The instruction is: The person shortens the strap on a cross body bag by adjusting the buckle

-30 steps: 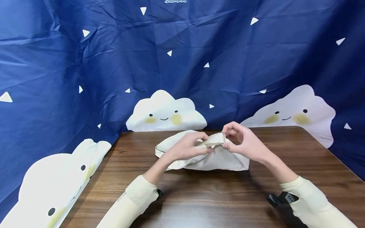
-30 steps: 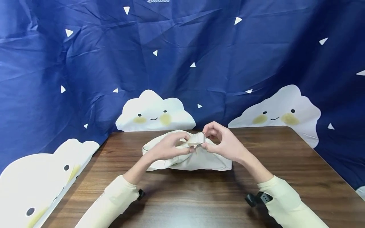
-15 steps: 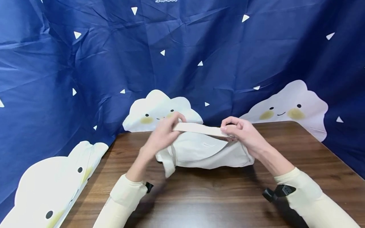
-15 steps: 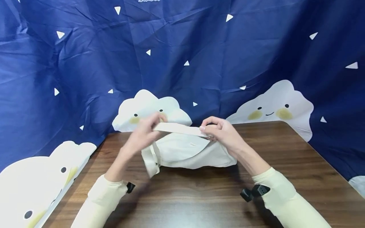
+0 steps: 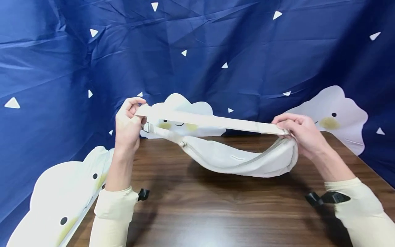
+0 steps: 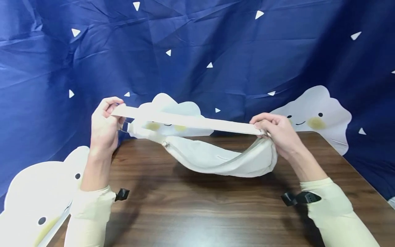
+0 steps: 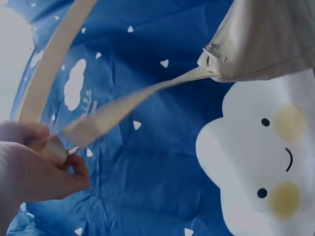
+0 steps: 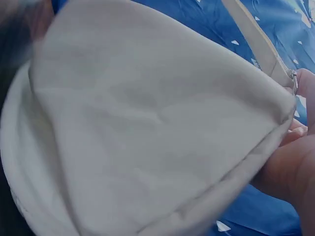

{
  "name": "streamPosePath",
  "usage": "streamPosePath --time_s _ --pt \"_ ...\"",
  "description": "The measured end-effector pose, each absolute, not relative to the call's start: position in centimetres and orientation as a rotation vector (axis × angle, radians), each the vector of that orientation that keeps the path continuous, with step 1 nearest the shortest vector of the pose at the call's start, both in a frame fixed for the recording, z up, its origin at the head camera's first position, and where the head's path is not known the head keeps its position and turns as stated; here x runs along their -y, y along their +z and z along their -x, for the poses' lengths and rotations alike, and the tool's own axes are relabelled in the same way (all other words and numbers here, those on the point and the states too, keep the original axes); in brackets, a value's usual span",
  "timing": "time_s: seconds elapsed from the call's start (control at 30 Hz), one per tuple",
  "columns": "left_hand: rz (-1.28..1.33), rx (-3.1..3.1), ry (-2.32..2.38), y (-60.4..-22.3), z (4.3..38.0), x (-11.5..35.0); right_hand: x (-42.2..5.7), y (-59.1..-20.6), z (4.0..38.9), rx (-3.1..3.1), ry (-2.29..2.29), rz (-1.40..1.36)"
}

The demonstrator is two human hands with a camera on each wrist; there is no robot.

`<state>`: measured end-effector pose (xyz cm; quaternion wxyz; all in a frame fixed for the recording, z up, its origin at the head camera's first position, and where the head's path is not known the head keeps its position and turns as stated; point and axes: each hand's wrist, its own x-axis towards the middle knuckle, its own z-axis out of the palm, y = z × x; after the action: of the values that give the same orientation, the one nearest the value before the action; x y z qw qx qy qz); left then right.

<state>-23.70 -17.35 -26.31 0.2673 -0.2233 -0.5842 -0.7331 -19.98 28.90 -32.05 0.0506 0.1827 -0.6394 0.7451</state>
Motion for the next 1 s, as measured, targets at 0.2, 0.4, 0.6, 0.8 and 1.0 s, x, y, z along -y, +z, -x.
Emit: streamPosePath --time_s 0.2,0.4,0.6,0.8,1.0 --pt "0.571 1.405 -2.271 -25.7 23.5 16.3 -31.4 -32.1 19.9 1.968 2.076 -0.576" --pt "0.611 1.544 -2.418 -25.4 22.3 15.0 -30.5 -33.0 20.5 2.275 1.802 -0.470" --pt "0.533 1.963 -1.444 -24.3 21.4 12.3 -27.9 -30.8 19.4 2.292 2.227 -0.946" --pt "0.499 1.873 -0.900 -23.8 22.2 12.5 -29.8 -29.8 17.9 2.371 1.867 -1.396" --pt "0.830 1.936 -0.544 -25.8 23.7 15.2 -36.0 -31.9 19.0 1.938 2.361 -1.361"
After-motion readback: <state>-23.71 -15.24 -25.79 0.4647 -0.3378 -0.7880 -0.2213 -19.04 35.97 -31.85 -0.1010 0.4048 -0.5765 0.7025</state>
